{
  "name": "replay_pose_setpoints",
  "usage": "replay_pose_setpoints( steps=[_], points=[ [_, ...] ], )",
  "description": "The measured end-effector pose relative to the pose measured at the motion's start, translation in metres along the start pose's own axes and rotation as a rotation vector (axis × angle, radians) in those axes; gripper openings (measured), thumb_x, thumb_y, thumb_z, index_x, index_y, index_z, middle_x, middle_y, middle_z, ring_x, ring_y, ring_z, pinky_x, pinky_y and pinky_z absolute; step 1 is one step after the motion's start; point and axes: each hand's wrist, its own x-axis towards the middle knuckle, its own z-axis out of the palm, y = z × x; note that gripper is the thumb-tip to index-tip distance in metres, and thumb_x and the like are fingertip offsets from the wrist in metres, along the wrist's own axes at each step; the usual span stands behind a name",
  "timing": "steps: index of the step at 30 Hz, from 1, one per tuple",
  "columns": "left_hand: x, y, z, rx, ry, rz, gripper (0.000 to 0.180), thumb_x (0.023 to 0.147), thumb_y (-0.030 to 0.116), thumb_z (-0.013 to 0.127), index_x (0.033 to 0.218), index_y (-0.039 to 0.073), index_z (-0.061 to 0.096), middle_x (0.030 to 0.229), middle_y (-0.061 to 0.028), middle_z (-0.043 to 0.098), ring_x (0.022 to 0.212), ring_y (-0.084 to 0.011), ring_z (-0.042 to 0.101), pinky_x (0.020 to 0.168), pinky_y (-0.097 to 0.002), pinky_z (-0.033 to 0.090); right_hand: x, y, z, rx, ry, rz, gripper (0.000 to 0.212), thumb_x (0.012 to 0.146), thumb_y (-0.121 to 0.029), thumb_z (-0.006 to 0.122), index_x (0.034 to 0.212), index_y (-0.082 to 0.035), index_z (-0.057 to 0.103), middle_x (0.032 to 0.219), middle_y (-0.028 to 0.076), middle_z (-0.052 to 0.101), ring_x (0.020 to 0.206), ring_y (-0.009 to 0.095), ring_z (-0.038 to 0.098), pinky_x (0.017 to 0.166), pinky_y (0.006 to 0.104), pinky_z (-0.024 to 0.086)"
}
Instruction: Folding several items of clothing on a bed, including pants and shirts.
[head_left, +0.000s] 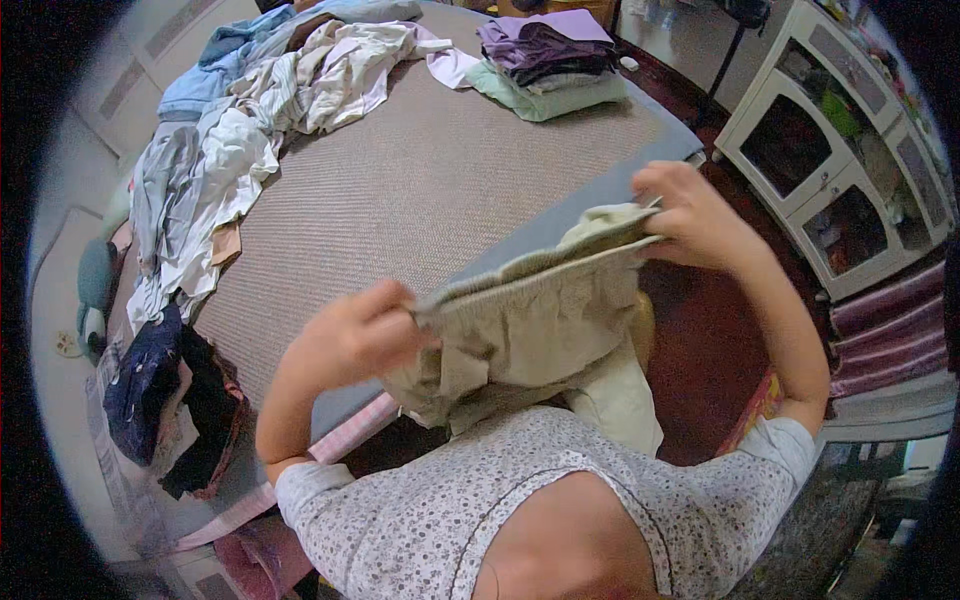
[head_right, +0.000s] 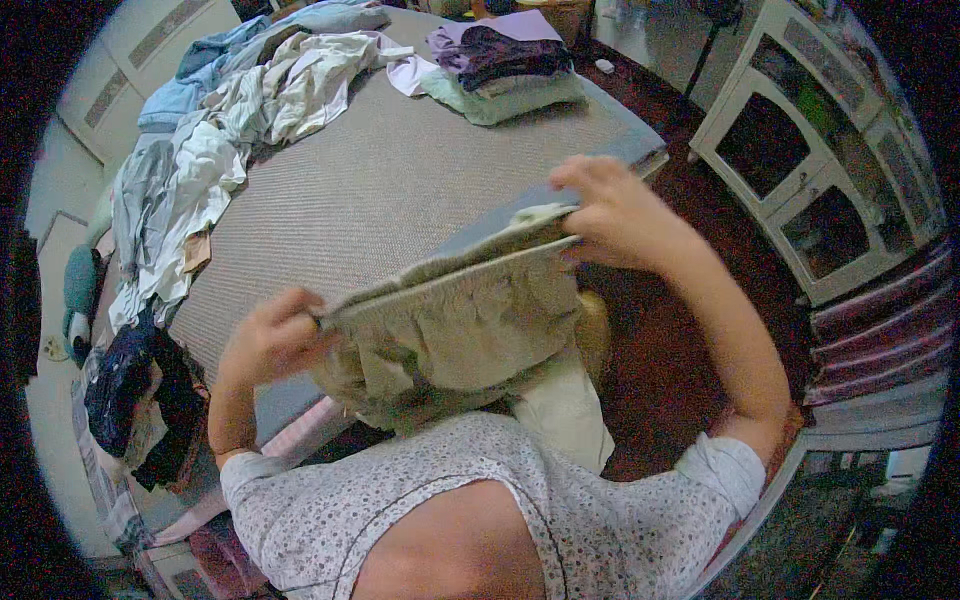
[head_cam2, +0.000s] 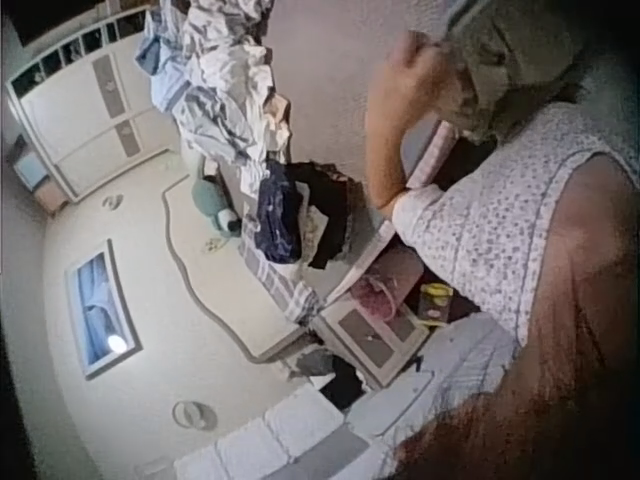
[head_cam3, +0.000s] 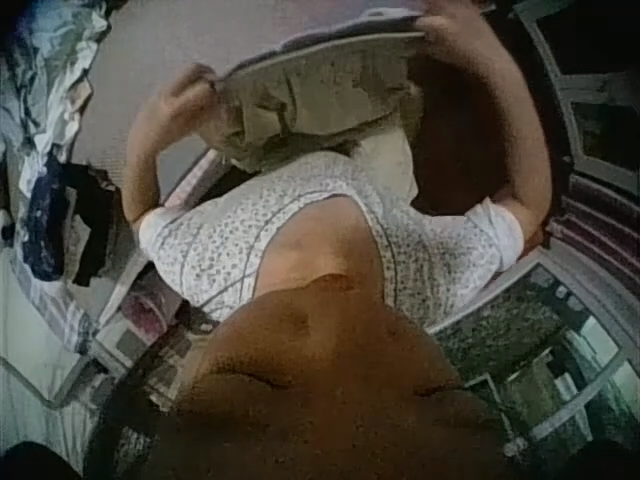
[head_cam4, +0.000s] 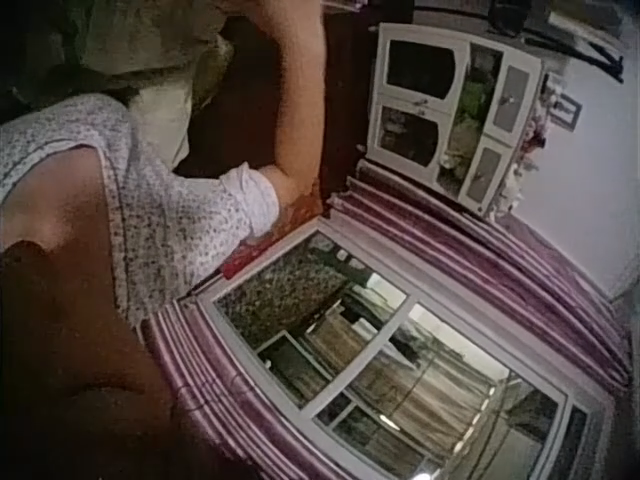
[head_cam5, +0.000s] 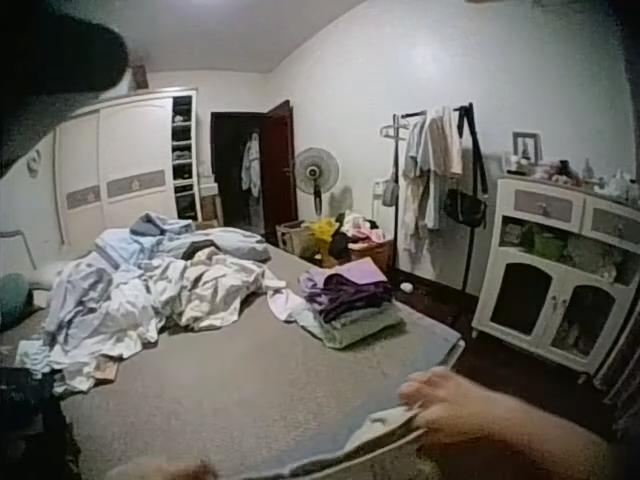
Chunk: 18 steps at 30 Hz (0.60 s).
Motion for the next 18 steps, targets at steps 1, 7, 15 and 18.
replay_pose_setpoints(
  steps=[1,7,15,18],
  points=[
    [0.000,-0.007,-0.002,0.003,0.003,-0.004,0.023,0.060,0.011,0.063,0.060,0.005,0.040,0.072,-0.0089,0.047,0.050,-0.0224,0.049,0.041,-0.0300,0.040,-0.004,0.004,-0.014,0.034,0.009,0.003,0.025,0.045,-0.015,0.069,0.052,-0.002,0.049,0.091,0.011,0.046,0.091,0.029,0.043,0.076,0.0378,0.035],
    [0.031,-0.035,-0.028,0.251,0.251,-0.040,0.018,0.062,0.006,0.057,0.063,0.002,0.039,0.070,-0.0095,0.047,0.048,-0.0249,0.048,0.041,-0.0312,0.038,-0.008,-0.012,-0.101,0.200,0.053,0.153,0.011,0.052,-0.006,0.055,0.059,0.000,0.049,0.080,0.014,0.050,0.072,0.027,0.051,0.062,0.0305,0.041],
    [0.087,-0.024,-0.041,0.147,0.422,0.285,0.019,0.064,0.004,0.056,0.055,-0.002,0.040,0.073,-0.0102,0.046,0.057,-0.0222,0.047,0.049,-0.0274,0.040,-0.059,-0.035,-0.108,0.189,0.333,0.294,0.017,0.056,-0.013,0.053,0.060,0.002,0.050,0.060,0.011,0.051,0.052,0.022,0.048,0.049,0.0274,0.037],
    [0.087,-0.017,-0.043,-0.160,0.373,0.386,0.019,0.063,0.002,0.057,0.052,-0.003,0.043,0.070,-0.0110,0.050,0.055,-0.0163,0.047,0.048,-0.0223,0.038,-0.081,-0.047,-0.101,0.276,0.422,0.450,0.015,0.060,-0.013,0.053,0.062,0.002,0.053,0.060,0.010,0.053,0.052,0.020,0.049,0.050,0.0270,0.038]
  ],
)
